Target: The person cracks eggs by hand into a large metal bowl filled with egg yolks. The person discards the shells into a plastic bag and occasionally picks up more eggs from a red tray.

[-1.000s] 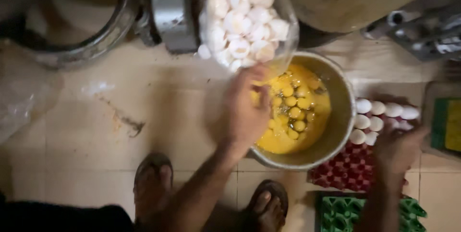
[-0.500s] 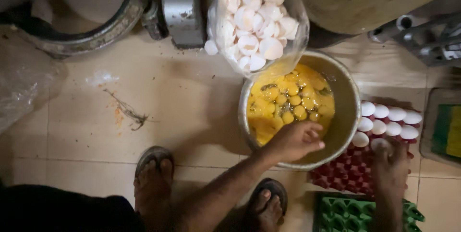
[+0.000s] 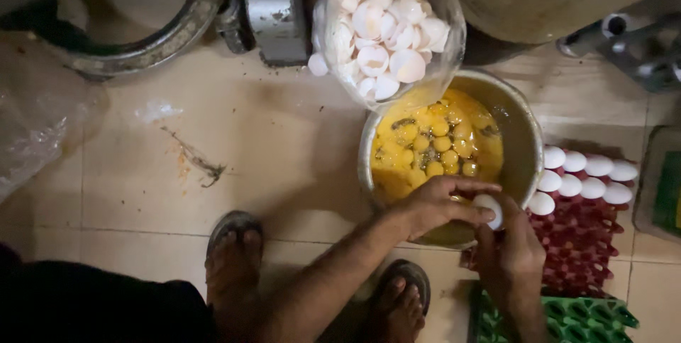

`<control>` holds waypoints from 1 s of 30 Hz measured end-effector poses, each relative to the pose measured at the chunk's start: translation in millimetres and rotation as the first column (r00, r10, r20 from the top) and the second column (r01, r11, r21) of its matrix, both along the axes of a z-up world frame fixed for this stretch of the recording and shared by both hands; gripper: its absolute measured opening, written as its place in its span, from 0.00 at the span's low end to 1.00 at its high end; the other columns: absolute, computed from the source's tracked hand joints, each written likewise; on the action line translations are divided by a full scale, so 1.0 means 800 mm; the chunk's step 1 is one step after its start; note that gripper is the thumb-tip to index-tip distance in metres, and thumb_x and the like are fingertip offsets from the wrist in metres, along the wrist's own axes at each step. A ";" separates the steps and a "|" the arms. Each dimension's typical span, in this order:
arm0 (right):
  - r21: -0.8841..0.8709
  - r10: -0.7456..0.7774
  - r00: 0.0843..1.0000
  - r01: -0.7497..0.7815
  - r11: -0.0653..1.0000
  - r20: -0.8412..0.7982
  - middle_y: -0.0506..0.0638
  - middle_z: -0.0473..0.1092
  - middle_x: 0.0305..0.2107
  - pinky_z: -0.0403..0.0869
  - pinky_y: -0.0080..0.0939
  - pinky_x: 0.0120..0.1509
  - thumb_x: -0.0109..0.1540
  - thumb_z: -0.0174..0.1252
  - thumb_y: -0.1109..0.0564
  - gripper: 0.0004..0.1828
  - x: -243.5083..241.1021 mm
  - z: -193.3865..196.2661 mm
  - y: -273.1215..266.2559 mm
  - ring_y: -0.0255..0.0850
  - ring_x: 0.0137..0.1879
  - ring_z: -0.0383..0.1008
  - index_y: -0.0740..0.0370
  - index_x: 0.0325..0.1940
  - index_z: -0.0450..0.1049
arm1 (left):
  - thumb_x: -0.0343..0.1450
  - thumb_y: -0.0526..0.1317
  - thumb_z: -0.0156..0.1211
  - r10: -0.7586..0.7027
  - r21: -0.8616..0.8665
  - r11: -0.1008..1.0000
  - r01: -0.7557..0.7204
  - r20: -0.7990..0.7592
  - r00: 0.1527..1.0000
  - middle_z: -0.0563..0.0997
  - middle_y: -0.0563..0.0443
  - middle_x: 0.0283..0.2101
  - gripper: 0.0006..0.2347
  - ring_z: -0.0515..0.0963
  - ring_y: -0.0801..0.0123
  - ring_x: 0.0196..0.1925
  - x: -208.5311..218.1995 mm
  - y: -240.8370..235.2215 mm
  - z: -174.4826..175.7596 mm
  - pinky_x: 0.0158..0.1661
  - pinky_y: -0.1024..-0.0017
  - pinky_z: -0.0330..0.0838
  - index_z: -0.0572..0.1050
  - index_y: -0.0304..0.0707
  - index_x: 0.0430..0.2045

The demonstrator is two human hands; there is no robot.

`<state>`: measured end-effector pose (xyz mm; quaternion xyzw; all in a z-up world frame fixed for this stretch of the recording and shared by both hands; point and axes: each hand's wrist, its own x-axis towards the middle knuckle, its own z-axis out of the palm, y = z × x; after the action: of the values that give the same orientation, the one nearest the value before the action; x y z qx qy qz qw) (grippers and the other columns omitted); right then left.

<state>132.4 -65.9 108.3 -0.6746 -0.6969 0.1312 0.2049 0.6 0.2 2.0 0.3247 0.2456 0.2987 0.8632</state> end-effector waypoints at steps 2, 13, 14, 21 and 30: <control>0.050 0.023 0.999 -0.021 0.999 -0.042 0.65 0.74 0.45 0.78 0.54 0.43 0.65 0.59 0.60 0.23 -0.001 0.005 0.010 0.60 0.43 0.79 0.65 0.64 0.68 | 0.66 0.42 0.72 0.016 0.022 1.000 -0.014 -0.073 0.997 0.80 0.35 0.57 0.28 0.79 0.56 0.58 -0.002 0.013 0.019 0.61 0.62 0.72 0.75 0.33 0.61; -0.105 -0.072 0.996 0.066 0.992 -0.051 0.62 0.75 0.43 0.78 0.52 0.42 0.65 0.60 0.60 0.24 -0.012 0.020 0.022 0.54 0.40 0.80 0.63 0.65 0.69 | 0.65 0.43 0.73 0.040 -0.072 0.997 -0.041 -0.019 0.999 0.81 0.41 0.53 0.30 0.80 0.64 0.54 -0.013 0.014 0.029 0.58 0.71 0.73 0.73 0.31 0.63; -0.059 -0.057 0.992 0.051 0.997 -0.115 0.63 0.75 0.47 0.78 0.52 0.41 0.65 0.59 0.61 0.23 -0.015 0.021 0.026 0.54 0.41 0.80 0.62 0.65 0.69 | 0.65 0.42 0.74 0.046 -0.064 0.997 -0.046 -0.016 0.999 0.82 0.41 0.51 0.29 0.80 0.64 0.52 -0.018 0.020 0.033 0.56 0.71 0.73 0.75 0.30 0.62; 0.104 0.183 0.983 -0.183 0.978 0.007 0.63 0.72 0.55 0.82 0.46 0.50 0.65 0.60 0.65 0.25 0.000 0.034 0.046 0.54 0.54 0.79 0.67 0.67 0.68 | 0.64 0.42 0.76 0.234 0.411 0.907 -0.094 -0.303 0.924 0.85 0.50 0.51 0.21 0.84 0.71 0.50 -0.043 0.040 0.075 0.54 0.71 0.79 0.81 0.44 0.51; -0.066 -0.046 0.963 0.029 0.997 -0.266 0.65 0.69 0.47 0.81 0.38 0.43 0.60 0.59 0.70 0.24 0.018 0.057 0.054 0.49 0.47 0.74 0.74 0.61 0.67 | 0.64 0.38 0.73 0.399 0.654 0.756 -0.020 -0.437 0.806 0.81 0.52 0.54 0.21 0.84 0.72 0.47 -0.069 0.063 0.134 0.55 0.72 0.81 0.80 0.49 0.53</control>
<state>147.0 -23.1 153.7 -0.6698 -0.6456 0.2386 0.2786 -54.7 50.5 109.4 0.6306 0.4080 0.3547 0.5569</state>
